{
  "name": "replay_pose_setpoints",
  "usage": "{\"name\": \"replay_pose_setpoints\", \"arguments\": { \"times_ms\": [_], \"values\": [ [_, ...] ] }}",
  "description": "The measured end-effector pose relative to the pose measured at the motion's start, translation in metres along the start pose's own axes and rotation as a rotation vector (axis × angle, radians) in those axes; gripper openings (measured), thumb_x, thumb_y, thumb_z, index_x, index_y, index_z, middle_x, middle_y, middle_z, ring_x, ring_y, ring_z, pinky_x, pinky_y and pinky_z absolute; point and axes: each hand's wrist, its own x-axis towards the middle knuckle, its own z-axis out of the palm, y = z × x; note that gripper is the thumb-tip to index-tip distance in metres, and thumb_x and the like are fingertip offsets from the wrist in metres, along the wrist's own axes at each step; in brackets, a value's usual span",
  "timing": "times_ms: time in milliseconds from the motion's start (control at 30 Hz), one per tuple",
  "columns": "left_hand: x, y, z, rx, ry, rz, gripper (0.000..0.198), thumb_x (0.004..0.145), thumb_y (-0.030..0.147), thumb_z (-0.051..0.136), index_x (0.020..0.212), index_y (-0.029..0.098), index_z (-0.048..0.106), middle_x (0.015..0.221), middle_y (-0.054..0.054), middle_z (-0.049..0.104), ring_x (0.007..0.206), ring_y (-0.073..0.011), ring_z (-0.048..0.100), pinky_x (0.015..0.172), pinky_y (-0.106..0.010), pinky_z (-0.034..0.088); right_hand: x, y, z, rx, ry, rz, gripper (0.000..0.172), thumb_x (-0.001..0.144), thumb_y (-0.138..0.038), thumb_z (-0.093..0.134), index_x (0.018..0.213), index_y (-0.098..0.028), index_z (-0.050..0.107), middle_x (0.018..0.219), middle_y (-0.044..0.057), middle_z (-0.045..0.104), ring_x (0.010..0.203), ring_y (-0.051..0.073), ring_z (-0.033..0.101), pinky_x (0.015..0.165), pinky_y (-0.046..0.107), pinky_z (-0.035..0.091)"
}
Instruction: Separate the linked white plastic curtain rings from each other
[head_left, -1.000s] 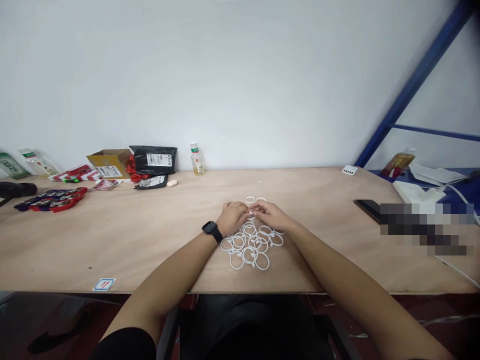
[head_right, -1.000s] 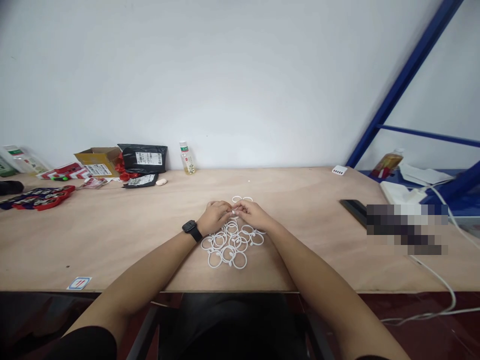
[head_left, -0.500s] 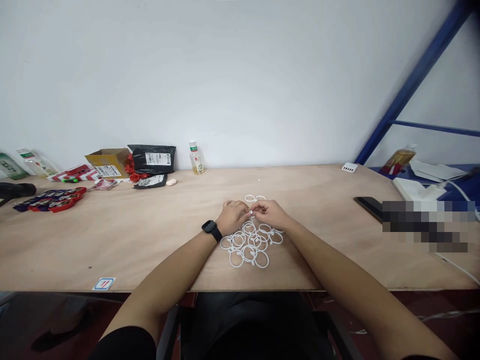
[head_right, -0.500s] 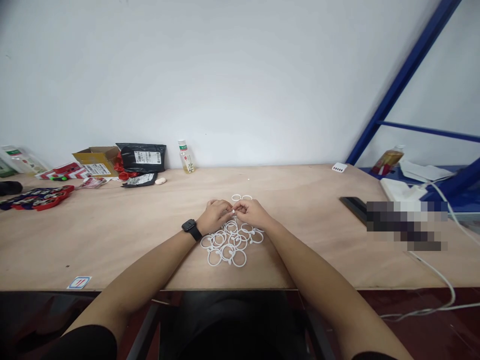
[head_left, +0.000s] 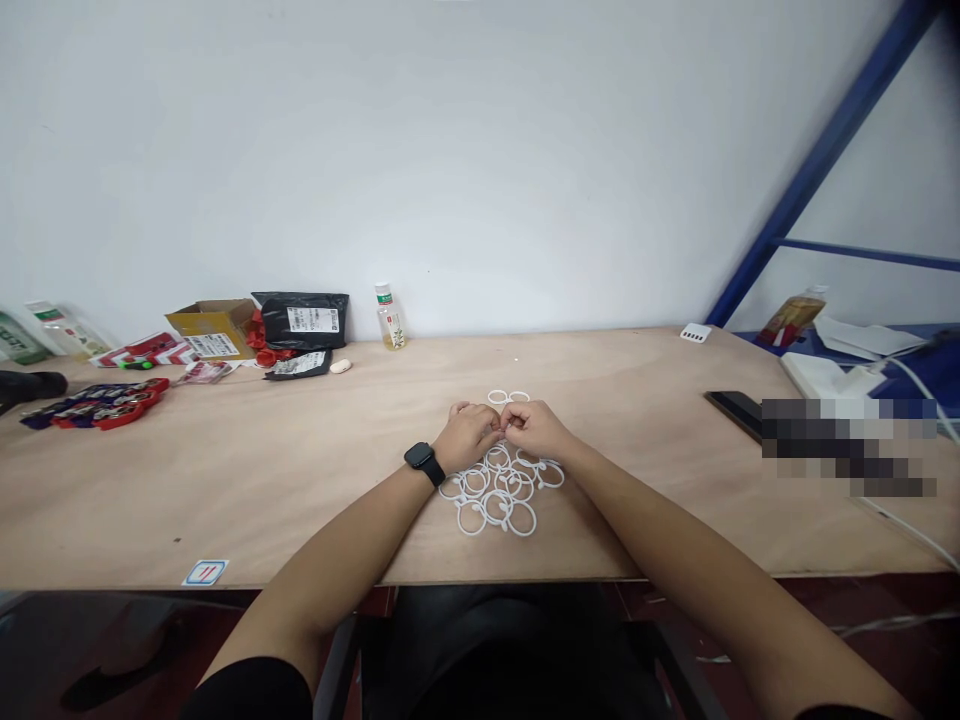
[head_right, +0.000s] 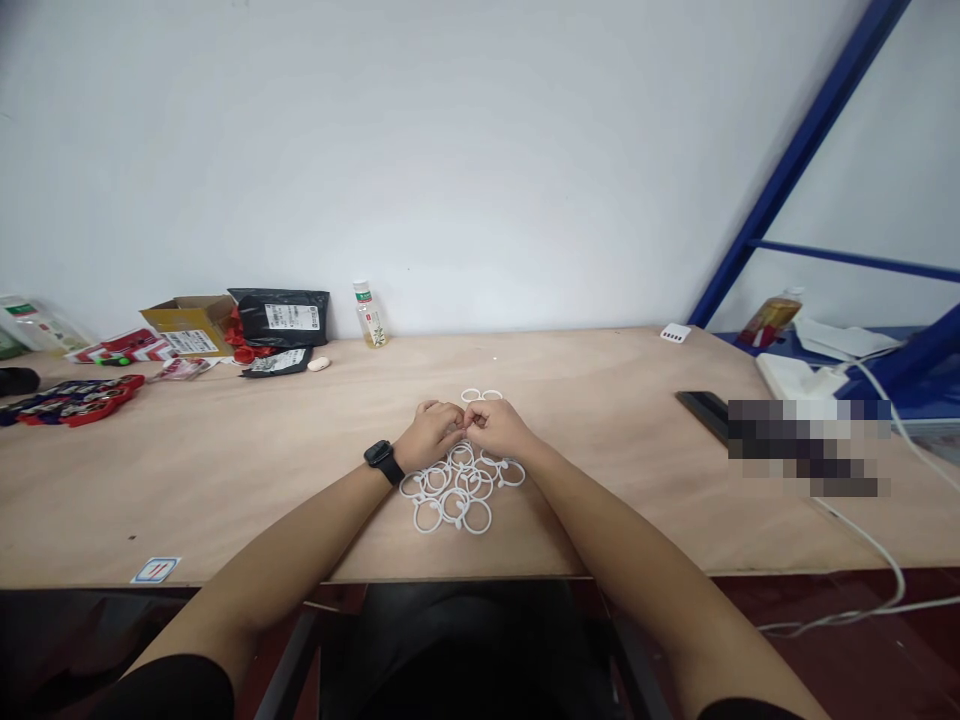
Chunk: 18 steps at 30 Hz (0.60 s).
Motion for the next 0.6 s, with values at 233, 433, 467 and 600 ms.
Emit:
{"name": "replay_pose_setpoints", "arguments": {
  "times_ms": [233,433,467,600],
  "values": [
    [-0.001,-0.006,-0.001,-0.007,0.096,-0.056,0.024,0.091,0.035,0.051,0.111,0.023,0.056,0.115,-0.005,0.064,0.112,-0.0196,0.055,0.105,-0.041,0.027,0.002,0.003,-0.007,-0.054,0.091,-0.021,0.029,0.074,-0.01,0.047,0.085,-0.019,0.072,0.081,0.002,0.071,0.07,0.015,0.062,0.068,0.026,0.047],
    [-0.002,-0.01,-0.001,0.012,0.101,-0.106,0.031,0.089,0.04,0.053,0.116,0.024,0.058,0.12,-0.005,0.063,0.114,-0.0213,0.054,0.106,-0.042,0.026,0.008,0.021,-0.02,-0.206,0.099,-0.05,0.045,0.077,-0.008,0.048,0.118,-0.02,0.065,0.129,0.008,0.061,0.117,0.022,0.056,0.1,0.036,0.043],
    [-0.003,-0.009,-0.001,0.016,0.08,-0.092,0.029,0.089,0.041,0.053,0.112,0.025,0.06,0.119,-0.005,0.064,0.113,-0.0212,0.055,0.106,-0.042,0.025,0.008,0.024,-0.023,-0.224,0.069,-0.037,0.046,0.075,-0.008,0.05,0.117,-0.02,0.066,0.129,0.008,0.061,0.116,0.022,0.057,0.099,0.036,0.044],
    [-0.002,-0.009,0.001,0.024,0.008,-0.049,0.026,0.089,0.044,0.053,0.1,0.025,0.066,0.109,-0.003,0.069,0.107,-0.0204,0.057,0.107,-0.044,0.022,0.005,0.032,-0.043,-0.223,-0.091,0.134,0.04,0.07,-0.007,0.052,0.103,-0.02,0.071,0.101,0.003,0.072,0.079,0.017,0.066,0.075,0.027,0.051]
  ]
}}
